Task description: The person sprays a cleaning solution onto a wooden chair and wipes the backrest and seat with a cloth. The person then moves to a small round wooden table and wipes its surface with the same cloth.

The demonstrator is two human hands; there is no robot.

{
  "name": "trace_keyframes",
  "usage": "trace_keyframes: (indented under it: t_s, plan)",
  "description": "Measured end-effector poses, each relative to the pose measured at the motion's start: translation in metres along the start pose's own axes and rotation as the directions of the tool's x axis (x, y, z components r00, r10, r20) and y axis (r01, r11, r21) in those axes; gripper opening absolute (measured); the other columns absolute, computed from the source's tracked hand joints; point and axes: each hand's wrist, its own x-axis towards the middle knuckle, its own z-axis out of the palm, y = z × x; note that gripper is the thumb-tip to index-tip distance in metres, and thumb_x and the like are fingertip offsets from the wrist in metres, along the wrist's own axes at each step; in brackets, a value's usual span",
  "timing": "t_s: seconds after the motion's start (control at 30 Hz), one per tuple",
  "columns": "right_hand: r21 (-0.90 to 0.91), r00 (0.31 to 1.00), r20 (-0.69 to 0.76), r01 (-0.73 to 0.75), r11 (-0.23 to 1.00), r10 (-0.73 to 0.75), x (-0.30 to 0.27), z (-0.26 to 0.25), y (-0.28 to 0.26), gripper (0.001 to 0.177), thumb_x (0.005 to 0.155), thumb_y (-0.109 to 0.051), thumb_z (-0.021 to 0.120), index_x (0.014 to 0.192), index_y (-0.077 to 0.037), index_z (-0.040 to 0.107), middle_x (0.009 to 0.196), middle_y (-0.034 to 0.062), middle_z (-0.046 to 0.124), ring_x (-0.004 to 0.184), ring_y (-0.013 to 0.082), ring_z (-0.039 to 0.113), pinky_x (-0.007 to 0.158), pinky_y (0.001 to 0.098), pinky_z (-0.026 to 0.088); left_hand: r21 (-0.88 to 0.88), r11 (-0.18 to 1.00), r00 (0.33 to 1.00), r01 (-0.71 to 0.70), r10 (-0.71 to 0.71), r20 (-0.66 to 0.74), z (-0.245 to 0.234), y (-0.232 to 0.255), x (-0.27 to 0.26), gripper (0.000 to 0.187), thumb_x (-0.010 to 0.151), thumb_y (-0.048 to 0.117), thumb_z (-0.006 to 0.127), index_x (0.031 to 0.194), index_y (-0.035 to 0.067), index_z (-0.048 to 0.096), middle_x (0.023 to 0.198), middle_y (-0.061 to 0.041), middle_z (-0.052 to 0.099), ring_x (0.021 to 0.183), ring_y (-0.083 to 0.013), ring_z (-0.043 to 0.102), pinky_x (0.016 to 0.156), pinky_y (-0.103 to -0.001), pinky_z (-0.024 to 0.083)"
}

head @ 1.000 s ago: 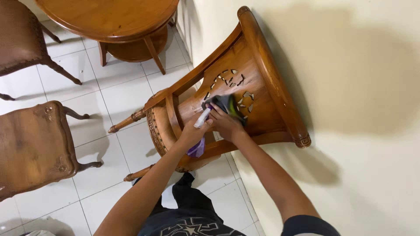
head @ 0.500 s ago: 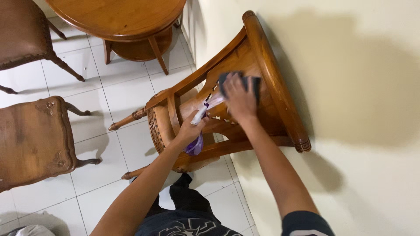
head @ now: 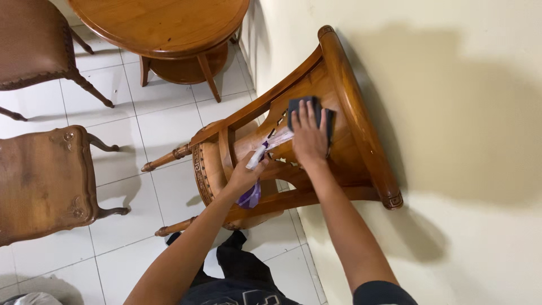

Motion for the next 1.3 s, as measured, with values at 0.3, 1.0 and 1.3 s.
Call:
trace_keyframes:
  t_s: [0.3, 1.0, 1.3]
  plan:
    - [-0.027, 0.959, 0.108, 0.266, 0.964, -0.262, -0.01, 0.006, -0.004, 0.065, 0.095, 0.001, 0.044, 0.156, -0.021, 0.038, 0.17, 0.0028, 0.015, 0.157, 0.02, 0.01, 0.126, 0.0537, -0.004, -0.08, 0.995, 0.996, -0.061, 0.065, 0.058, 0.01, -0.003, 0.0, 0.037, 0.099, 0.032, 0.067, 0.126, 0.008, 0.065, 0.106, -0.003, 0.072, 0.101, -0.0119, 0.064, 0.09, -0.028, 0.05]
    - [0.765, 0.95, -0.077, 0.25, 0.594, -0.301, -0.052, 0.055, 0.015, 0.103, 0.079, -0.036, 0.075, 0.157, 0.004, 0.019, 0.161, 0.0285, 0.026, 0.156, 0.0395, 0.014, 0.126, 0.0568, -0.002, -0.129, 0.958, 0.936, 0.256, -0.212, 0.28, 0.037, 0.007, 0.052, 0.072, 0.098, 0.06, 0.064, 0.13, -0.005, 0.071, 0.117, -0.018, 0.076, 0.108, -0.0235, 0.07, 0.094, -0.036, 0.055]
    - [0.927, 0.993, 0.046, -0.003, 0.374, -0.105, -0.07, 0.044, -0.001, 0.11, 0.077, -0.039, 0.084, 0.155, -0.001, 0.016, 0.152, 0.0276, 0.03, 0.145, 0.0425, 0.029, 0.119, 0.0537, 0.029, -0.22, 0.914, 0.893, 0.341, -0.242, 0.379, 0.034, 0.047, 0.047, 0.083, 0.08, 0.069, 0.065, 0.139, 0.011, 0.058, 0.123, -0.014, 0.071, 0.115, -0.0277, 0.07, 0.096, -0.039, 0.057]
